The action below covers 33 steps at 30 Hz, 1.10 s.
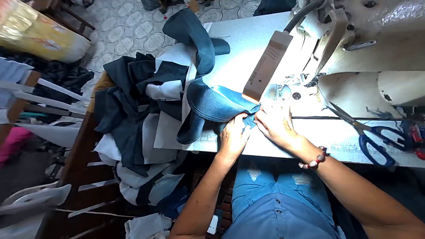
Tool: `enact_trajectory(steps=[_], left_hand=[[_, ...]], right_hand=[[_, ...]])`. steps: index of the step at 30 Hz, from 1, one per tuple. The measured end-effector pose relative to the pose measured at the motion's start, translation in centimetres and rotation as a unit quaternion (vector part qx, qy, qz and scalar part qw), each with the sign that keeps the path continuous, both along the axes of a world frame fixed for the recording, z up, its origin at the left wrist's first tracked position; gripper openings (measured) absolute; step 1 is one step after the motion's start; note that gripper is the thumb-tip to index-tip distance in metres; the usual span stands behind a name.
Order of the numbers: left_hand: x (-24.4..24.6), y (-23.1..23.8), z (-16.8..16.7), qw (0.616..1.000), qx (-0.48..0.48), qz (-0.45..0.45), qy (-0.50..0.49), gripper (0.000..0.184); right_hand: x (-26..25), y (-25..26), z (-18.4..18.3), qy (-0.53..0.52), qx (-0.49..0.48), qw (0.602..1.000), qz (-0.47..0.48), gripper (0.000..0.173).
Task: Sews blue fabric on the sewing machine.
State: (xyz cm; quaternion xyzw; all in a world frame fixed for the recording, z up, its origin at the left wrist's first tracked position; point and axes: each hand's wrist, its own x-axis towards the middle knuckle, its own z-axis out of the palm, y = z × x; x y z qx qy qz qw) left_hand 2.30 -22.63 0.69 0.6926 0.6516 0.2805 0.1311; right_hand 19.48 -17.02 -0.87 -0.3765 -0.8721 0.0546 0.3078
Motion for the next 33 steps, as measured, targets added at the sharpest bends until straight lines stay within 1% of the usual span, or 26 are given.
enact_trajectory(steps=[2,5,6,8,10,12,13,16,19,23,26,29,31,33], left_hand=[[0.1,0.1,-0.1,1.000,0.009,-0.009,0.003,0.032],[-0.1,-0.1,-0.6,0.998,0.046,-0.036,0.016,0.013],[-0.2,-0.2,-0.9,0.996,0.068,-0.046,0.021,0.010],[-0.6,-0.5,-1.3,0.991,0.101,-0.068,0.047,0.014],[-0.7,-0.8,-1.4,0.982,0.134,-0.080,0.106,0.018],[-0.4,-0.9,-1.7,0.973,0.163,-0.077,0.142,0.015],[-0.3,-0.9,-1.8,0.973,0.167,-0.074,0.143,0.015],[0.0,-1.1,-2.0,0.977,0.163,-0.053,0.125,0.015],[0.2,-1.5,-2.1,0.981,0.159,-0.033,0.110,0.015],[0.4,-2.0,-1.7,0.975,0.169,-0.020,0.139,0.010],[0.4,-2.3,-1.6,0.973,0.173,-0.015,0.153,0.007],[-0.2,-2.0,-2.3,0.978,0.160,-0.028,0.130,0.015],[-0.4,-1.7,-2.1,0.983,0.139,-0.047,0.110,0.021],[-0.4,-1.4,-1.2,0.990,0.095,-0.055,0.088,0.021]], right_hand=[[0.3,0.1,-0.5,0.015,0.035,0.999,0.034,0.013],[1.2,0.4,-0.5,-0.004,0.049,0.995,0.091,0.022],[1.2,0.5,-0.5,-0.014,0.057,0.994,0.096,0.022],[1.0,0.7,-0.4,-0.019,0.071,0.992,0.098,0.022],[0.6,1.1,-0.5,-0.018,0.085,0.991,0.104,0.018],[0.4,1.4,-0.4,-0.026,0.087,0.989,0.118,0.020],[0.5,1.7,-0.3,-0.031,0.087,0.987,0.128,0.021],[1.1,2.5,0.1,-0.038,0.098,0.982,0.159,0.024],[1.7,3.0,-0.2,-0.049,0.120,0.979,0.159,0.024],[1.6,3.1,-0.8,-0.029,0.145,0.976,0.158,0.020],[1.6,3.0,-0.6,-0.025,0.132,0.979,0.155,0.017],[1.8,3.0,-0.5,-0.030,0.106,0.983,0.144,0.016],[2.1,3.1,-0.4,-0.023,0.077,0.987,0.140,0.017],[2.2,3.0,-0.2,-0.013,0.044,0.989,0.140,0.018]])
